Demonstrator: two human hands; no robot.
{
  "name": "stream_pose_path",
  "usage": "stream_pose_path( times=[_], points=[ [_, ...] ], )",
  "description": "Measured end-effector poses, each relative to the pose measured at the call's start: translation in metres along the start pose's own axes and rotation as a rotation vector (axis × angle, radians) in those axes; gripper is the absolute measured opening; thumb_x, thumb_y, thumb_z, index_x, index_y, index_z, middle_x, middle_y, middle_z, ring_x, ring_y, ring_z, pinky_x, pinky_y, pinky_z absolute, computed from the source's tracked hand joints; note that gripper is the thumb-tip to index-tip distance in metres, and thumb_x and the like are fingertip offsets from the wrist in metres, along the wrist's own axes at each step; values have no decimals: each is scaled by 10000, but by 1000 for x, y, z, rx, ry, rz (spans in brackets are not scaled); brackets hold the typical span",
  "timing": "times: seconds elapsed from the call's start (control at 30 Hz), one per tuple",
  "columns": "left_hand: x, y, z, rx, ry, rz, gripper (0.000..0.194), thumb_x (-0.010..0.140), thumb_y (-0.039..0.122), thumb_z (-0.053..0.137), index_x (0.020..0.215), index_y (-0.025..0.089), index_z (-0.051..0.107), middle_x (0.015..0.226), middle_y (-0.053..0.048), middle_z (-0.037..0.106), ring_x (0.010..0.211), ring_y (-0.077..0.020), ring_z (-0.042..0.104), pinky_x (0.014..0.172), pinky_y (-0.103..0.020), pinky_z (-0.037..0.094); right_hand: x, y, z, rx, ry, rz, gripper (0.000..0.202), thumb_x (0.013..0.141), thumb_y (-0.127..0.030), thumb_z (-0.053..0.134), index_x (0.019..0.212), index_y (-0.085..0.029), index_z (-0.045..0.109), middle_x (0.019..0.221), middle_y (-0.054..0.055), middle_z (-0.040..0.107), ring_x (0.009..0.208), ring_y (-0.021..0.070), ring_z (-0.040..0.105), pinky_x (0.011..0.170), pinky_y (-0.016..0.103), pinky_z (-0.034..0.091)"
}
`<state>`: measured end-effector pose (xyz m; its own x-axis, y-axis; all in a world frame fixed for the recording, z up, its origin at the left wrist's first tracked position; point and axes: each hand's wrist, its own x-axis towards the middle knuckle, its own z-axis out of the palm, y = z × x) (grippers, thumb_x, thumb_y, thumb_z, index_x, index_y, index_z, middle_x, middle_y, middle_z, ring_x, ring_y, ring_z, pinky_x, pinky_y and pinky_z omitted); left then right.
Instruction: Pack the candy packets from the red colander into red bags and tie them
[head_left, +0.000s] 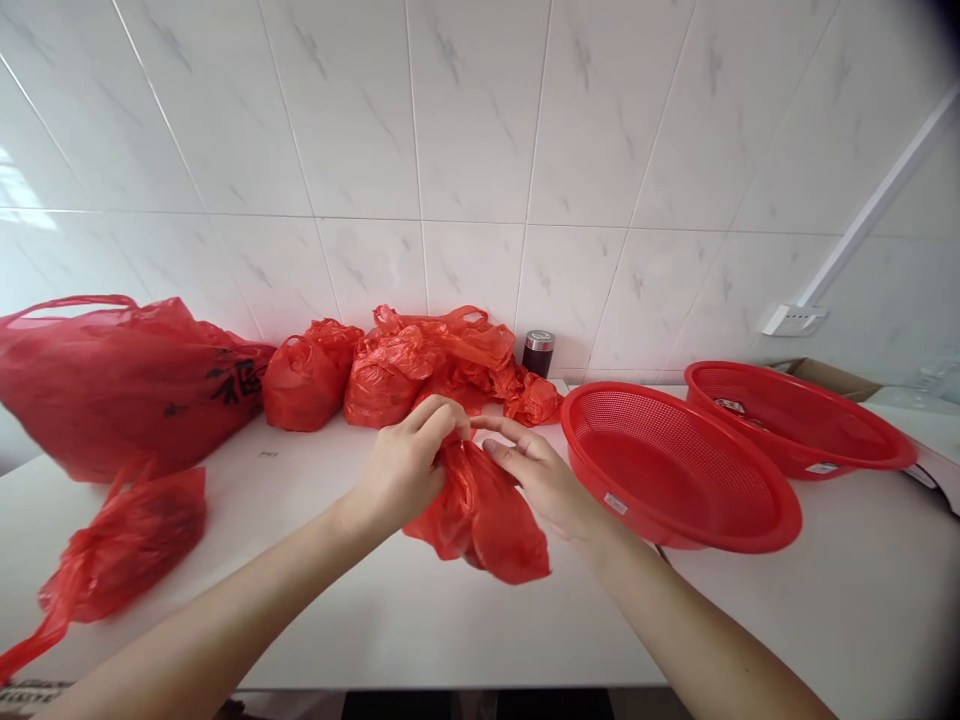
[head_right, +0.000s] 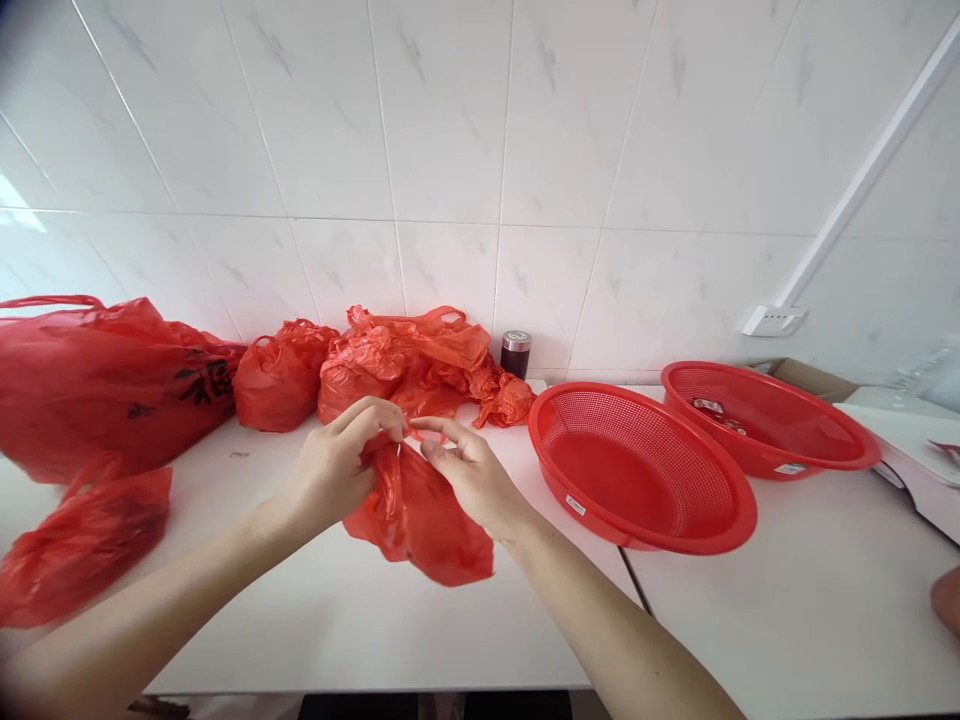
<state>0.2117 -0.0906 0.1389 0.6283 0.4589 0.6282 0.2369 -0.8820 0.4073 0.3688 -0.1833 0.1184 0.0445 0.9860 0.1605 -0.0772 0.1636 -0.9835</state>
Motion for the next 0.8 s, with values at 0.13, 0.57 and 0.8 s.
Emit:
stream_pose_path(
  times=[0.13,0.57,0.8],
  points=[
    [-1,-3,4,-11,7,55,203,758,37,469,840,215,523,981,-6,574,780,-117,567,602,-215,415,2,7,2,19,-149,55,441,930,-350,562,1355,-300,458,771,-28,597,757,138,626,784,334,532],
    [-15,-15,-8,-231,-328,-106,334,795,8,461,884,235,689,1090,-20,570,923,-135,595,783,-240,487,7,31,3,-521,30,-218,195,937,-329,530,1046,-229,657,975,32,690,890,174,640,749,285,488],
    [-46,-23,-23,-276,-488,-286,346,964,381,399,858,221,687,1197,-37,562,975,-164,578,876,-274,457,28,58,-35,-1063,304,-105,188,938,-330,513,924,-259,686,813,-3,702,723,142,603,657,241,385]
  ],
)
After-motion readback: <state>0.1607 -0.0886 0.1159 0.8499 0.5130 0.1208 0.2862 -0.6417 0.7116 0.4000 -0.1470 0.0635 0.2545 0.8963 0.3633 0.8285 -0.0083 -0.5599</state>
